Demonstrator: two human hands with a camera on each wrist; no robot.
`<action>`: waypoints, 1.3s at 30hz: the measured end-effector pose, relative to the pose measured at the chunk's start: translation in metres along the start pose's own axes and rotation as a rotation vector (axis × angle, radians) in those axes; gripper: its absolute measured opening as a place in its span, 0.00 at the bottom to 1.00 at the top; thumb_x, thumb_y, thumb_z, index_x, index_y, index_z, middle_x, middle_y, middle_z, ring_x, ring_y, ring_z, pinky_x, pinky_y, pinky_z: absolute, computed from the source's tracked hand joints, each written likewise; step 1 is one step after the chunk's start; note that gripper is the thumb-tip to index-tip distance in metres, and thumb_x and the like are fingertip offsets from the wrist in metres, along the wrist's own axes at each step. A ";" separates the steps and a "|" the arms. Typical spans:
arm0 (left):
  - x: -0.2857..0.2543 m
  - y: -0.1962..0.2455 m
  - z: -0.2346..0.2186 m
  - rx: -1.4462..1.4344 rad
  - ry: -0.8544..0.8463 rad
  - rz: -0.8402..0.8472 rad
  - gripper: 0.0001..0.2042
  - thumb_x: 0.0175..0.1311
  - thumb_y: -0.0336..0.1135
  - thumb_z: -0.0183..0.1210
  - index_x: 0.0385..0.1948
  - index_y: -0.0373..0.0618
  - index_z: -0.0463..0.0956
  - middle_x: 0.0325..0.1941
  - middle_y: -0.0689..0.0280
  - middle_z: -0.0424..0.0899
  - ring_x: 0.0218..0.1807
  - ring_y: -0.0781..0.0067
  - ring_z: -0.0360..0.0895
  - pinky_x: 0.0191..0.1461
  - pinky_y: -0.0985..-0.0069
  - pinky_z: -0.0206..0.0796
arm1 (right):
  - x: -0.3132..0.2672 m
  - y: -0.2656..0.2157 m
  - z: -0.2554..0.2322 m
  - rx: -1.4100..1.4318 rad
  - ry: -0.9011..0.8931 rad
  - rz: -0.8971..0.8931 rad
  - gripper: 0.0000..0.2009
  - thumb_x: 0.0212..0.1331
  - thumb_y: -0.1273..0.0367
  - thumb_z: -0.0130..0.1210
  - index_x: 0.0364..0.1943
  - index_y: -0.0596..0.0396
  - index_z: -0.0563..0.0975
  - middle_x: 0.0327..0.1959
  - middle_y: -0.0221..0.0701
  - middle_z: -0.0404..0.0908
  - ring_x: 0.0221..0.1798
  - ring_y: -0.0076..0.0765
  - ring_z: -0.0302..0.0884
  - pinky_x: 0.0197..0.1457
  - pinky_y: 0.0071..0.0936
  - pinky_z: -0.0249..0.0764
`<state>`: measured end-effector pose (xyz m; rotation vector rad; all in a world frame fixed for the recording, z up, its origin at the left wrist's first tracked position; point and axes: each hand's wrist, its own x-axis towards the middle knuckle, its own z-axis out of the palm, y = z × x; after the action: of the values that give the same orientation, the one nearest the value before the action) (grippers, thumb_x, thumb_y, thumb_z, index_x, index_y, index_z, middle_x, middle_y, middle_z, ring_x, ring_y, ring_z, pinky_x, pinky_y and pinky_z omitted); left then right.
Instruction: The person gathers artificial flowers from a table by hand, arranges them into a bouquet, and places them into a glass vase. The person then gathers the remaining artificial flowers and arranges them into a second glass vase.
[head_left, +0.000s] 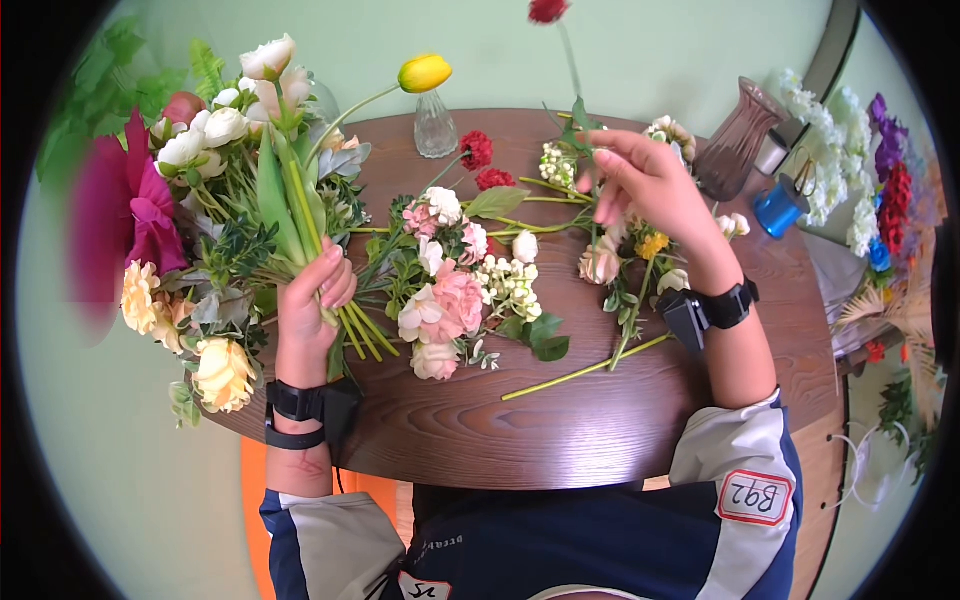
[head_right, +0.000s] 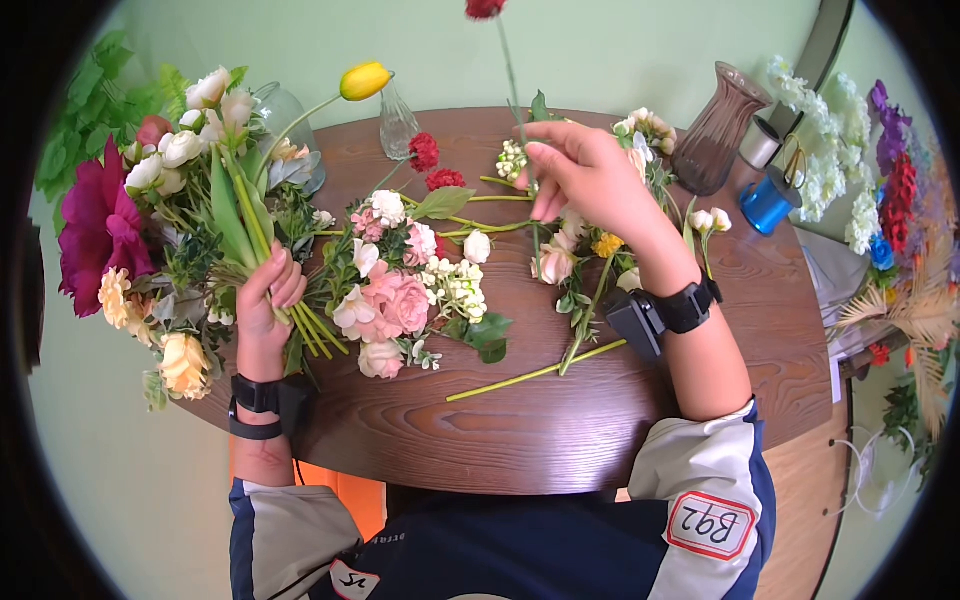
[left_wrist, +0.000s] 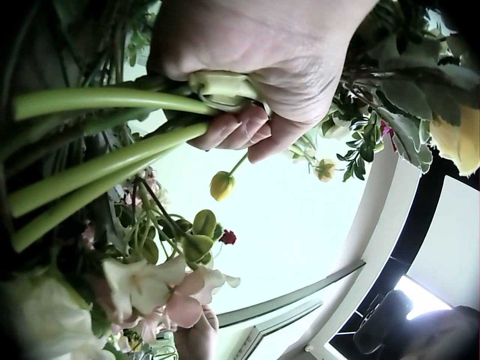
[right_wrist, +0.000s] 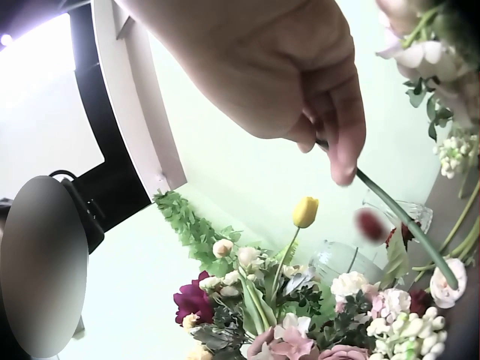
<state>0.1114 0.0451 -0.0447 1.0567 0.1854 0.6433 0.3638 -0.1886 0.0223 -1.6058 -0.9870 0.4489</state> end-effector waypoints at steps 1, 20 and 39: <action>0.000 0.000 0.000 0.008 -0.004 0.001 0.02 0.60 0.28 0.50 0.32 0.46 0.67 0.13 0.78 0.57 0.11 0.89 0.53 0.16 0.87 0.44 | 0.005 0.010 0.000 0.000 0.000 -0.002 0.12 0.62 0.70 0.44 0.42 0.66 0.72 0.24 0.32 0.78 0.19 0.20 0.74 0.21 0.15 0.70; -0.008 0.003 0.015 0.102 0.003 0.055 0.03 0.58 0.26 0.51 0.32 0.44 0.67 0.13 0.77 0.57 0.12 0.88 0.53 0.16 0.88 0.43 | 0.031 0.090 -0.040 -0.760 0.166 0.063 0.13 0.52 0.62 0.56 0.23 0.59 0.78 0.18 0.34 0.77 0.24 0.31 0.74 0.29 0.28 0.68; -0.008 0.006 0.017 0.106 0.008 0.001 0.04 0.58 0.25 0.52 0.27 0.46 0.66 0.13 0.77 0.60 0.12 0.88 0.54 0.17 0.87 0.45 | 0.025 0.063 -0.021 -0.839 0.086 -0.467 0.17 0.47 0.76 0.54 0.45 0.61 0.73 0.40 0.45 0.73 0.42 0.52 0.71 0.47 0.35 0.68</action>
<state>0.1098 0.0296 -0.0330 1.1567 0.2276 0.6439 0.4161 -0.1826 -0.0250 -1.9973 -1.5478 -0.4157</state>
